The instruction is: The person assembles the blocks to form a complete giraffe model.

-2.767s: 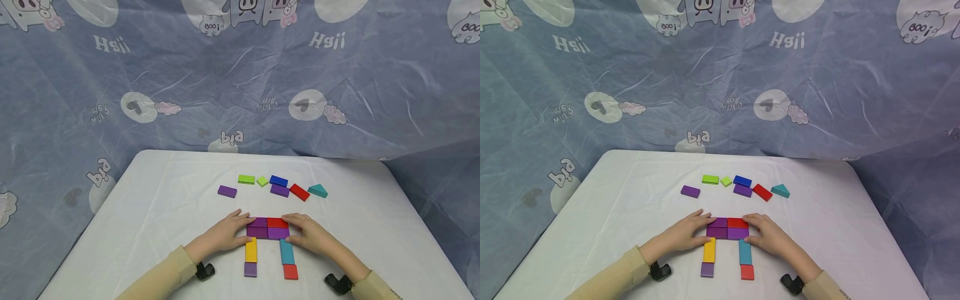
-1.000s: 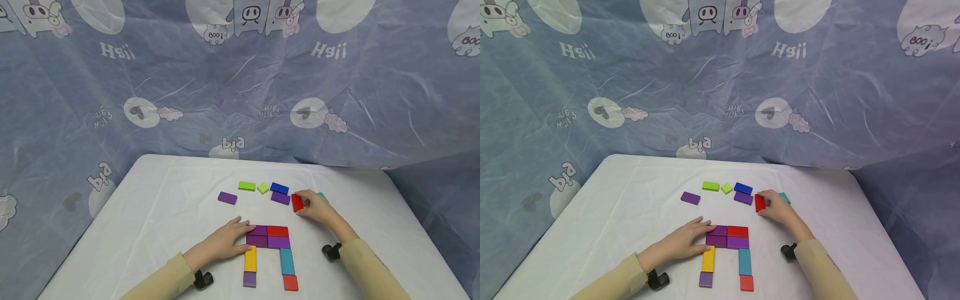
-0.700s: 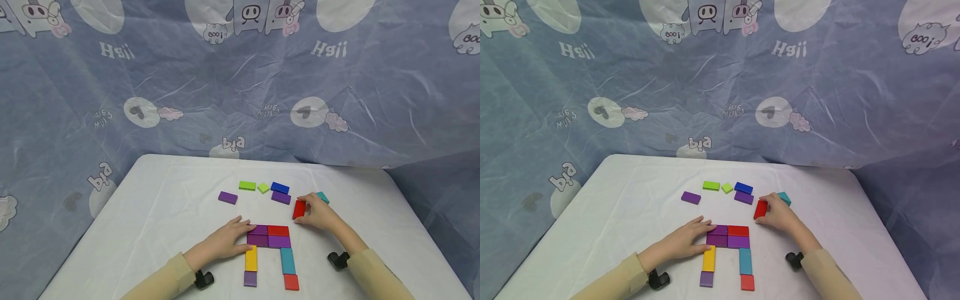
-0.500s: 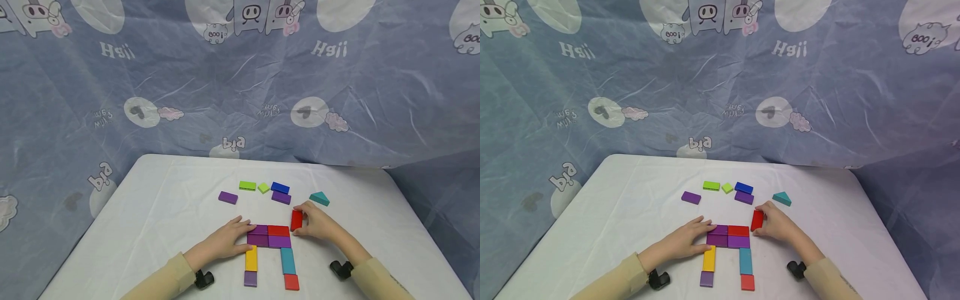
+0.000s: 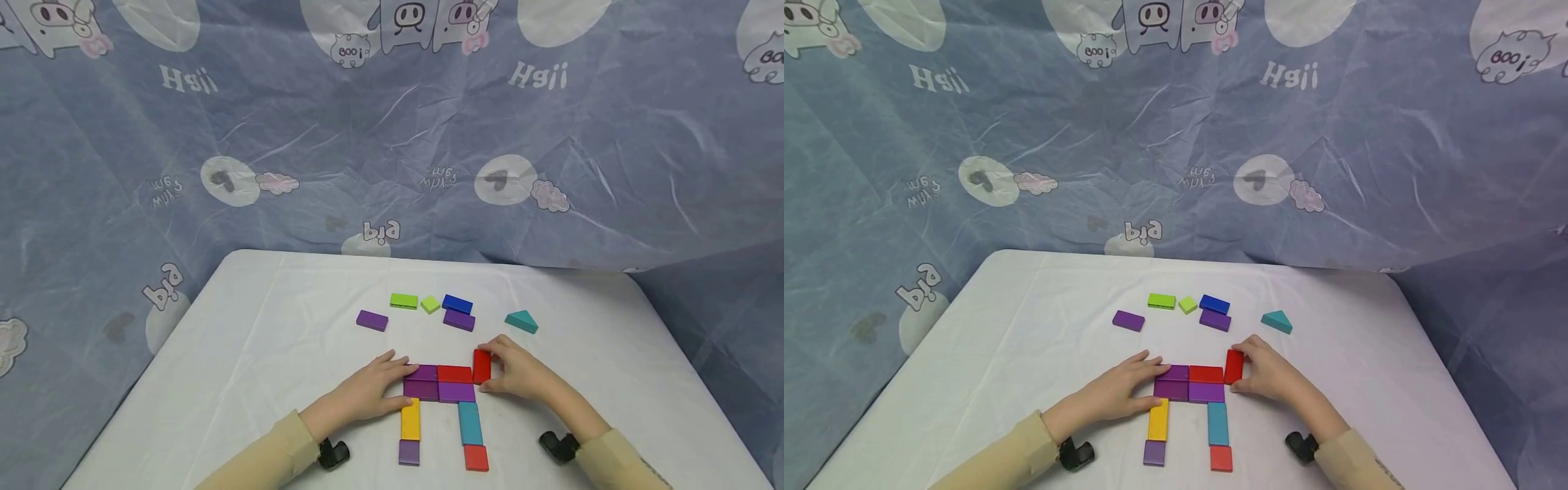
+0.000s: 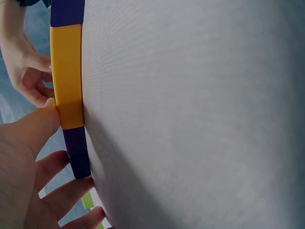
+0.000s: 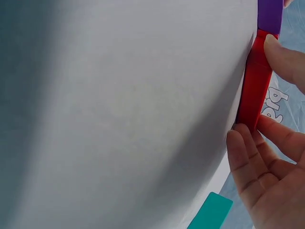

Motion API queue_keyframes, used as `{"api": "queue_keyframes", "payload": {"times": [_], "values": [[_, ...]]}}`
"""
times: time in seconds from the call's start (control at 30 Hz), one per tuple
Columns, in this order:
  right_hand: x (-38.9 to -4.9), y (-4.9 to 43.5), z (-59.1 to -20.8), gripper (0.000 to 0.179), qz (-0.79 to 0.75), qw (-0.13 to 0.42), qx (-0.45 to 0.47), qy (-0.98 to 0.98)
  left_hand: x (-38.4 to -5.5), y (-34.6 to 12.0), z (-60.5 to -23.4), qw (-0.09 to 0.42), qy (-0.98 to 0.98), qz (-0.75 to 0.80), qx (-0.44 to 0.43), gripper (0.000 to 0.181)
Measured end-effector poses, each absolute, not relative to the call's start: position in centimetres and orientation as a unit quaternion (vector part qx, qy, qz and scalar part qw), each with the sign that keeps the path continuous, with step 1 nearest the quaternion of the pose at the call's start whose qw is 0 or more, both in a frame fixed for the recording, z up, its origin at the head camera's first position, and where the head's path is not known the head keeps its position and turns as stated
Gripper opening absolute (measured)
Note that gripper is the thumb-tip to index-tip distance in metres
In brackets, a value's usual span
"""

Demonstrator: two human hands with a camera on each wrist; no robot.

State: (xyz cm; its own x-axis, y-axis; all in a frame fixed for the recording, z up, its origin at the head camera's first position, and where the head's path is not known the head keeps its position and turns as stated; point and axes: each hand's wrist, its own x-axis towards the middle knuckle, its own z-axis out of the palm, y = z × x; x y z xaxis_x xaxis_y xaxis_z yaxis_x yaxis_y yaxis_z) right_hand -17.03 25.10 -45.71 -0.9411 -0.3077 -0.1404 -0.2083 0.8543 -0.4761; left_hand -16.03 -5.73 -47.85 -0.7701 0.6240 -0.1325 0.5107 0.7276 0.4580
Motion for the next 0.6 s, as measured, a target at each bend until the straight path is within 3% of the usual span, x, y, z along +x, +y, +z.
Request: {"api": "queue_keyframes", "payload": {"times": [0.6], "values": [[-16.36,25.49,-45.86,0.066,-0.243,0.103,-0.152,0.952,-15.9,-5.7,-47.72,0.129,0.92,0.2,0.311,0.062]]}}
